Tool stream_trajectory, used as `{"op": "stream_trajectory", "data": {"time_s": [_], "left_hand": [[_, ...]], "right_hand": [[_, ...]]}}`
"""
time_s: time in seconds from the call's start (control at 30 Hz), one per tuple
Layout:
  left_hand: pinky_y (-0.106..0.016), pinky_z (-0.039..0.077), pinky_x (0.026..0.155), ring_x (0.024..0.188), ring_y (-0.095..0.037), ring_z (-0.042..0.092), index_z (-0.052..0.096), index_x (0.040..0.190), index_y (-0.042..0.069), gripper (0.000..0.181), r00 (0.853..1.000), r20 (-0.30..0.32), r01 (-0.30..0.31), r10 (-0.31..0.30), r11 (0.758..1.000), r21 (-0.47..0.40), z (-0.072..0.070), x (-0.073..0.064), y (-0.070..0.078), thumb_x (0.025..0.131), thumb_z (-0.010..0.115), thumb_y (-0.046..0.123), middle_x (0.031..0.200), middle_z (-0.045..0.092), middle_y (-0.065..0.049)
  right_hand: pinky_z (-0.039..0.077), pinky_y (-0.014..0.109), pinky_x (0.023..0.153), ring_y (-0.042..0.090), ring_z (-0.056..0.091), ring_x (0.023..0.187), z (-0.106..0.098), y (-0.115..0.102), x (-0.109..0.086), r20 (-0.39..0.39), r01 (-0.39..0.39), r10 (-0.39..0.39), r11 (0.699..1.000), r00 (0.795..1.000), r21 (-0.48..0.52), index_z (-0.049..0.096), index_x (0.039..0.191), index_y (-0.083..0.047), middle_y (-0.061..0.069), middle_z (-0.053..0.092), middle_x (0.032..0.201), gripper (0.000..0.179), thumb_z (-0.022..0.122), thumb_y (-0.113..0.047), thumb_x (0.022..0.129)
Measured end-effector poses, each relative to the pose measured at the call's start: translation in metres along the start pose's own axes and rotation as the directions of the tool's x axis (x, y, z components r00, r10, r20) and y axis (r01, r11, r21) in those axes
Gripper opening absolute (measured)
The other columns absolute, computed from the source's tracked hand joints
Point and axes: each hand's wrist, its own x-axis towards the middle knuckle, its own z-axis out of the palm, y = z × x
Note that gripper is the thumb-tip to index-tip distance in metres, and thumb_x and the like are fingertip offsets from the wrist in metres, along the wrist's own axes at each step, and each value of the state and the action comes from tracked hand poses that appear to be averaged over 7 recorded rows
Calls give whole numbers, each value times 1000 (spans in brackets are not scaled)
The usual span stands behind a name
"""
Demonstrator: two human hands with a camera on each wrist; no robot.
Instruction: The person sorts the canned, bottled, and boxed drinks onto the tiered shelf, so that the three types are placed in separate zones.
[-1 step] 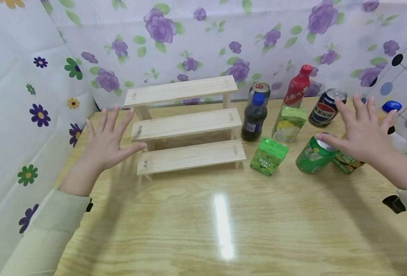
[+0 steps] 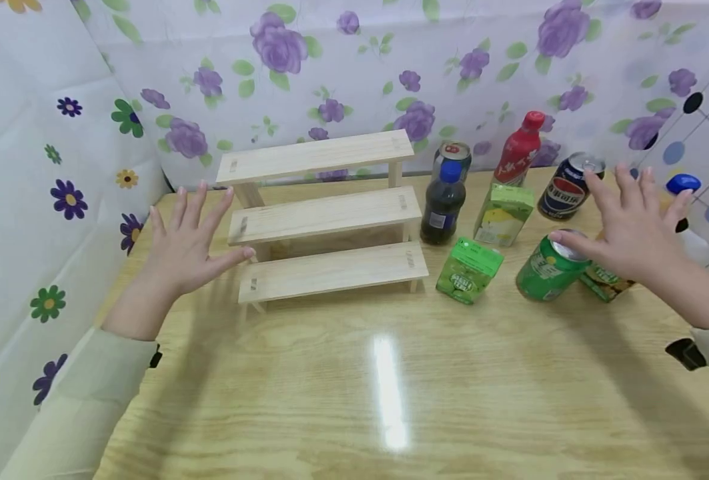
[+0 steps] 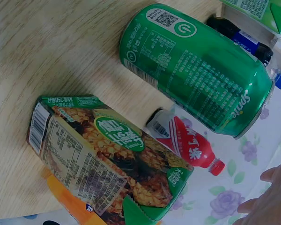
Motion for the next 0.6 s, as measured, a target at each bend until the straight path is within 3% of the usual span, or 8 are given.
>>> {"op": "stream_trajectory", "data": {"time_s": [0.2, 0.33, 0.47, 0.6], "left_hand": [[-73, -19, 105, 142, -37, -21, -2, 153, 31, 89, 1000, -10, -2, 2, 1000, -6, -2, -3, 0, 87, 44, 70, 159, -14, -11], [-74, -11, 109, 144, -40, -12, 2, 154, 31, 89, 998, -53, -20, 19, 1000, -16, -4, -8, 2, 87, 47, 68, 159, -9, -12], [-74, 1, 111, 144, -43, -1, 9, 154, 28, 87, 989, -137, -58, 51, 997, -46, -4, -13, 4, 87, 51, 64, 160, -1, -13], [-75, 17, 107, 140, -49, 13, 16, 153, 25, 84, 972, -225, -92, 69, 992, -91, -1, -19, 6, 87, 54, 60, 158, 7, -16]], "right_hand": [[-26, 77, 96, 48, -25, 136, -1, -4, -2, -7, 8, -7, 1000, 1000, 14, -1, 154, -16, 27, -12, 155, 106, 49, -74, 81], [-22, 75, 102, 50, -15, 139, -7, -10, -7, -64, 12, -11, 1000, 998, 12, 7, 154, -13, 29, -1, 154, 106, 52, -74, 80], [-5, 74, 111, 52, 4, 140, -12, -18, -14, -168, 45, -41, 999, 985, 18, 18, 152, -9, 32, 17, 150, 103, 59, -69, 79], [18, 73, 109, 55, 27, 130, -12, -27, -22, -277, 118, -97, 991, 956, 62, 28, 148, -4, 33, 31, 143, 95, 66, -58, 81]]}}
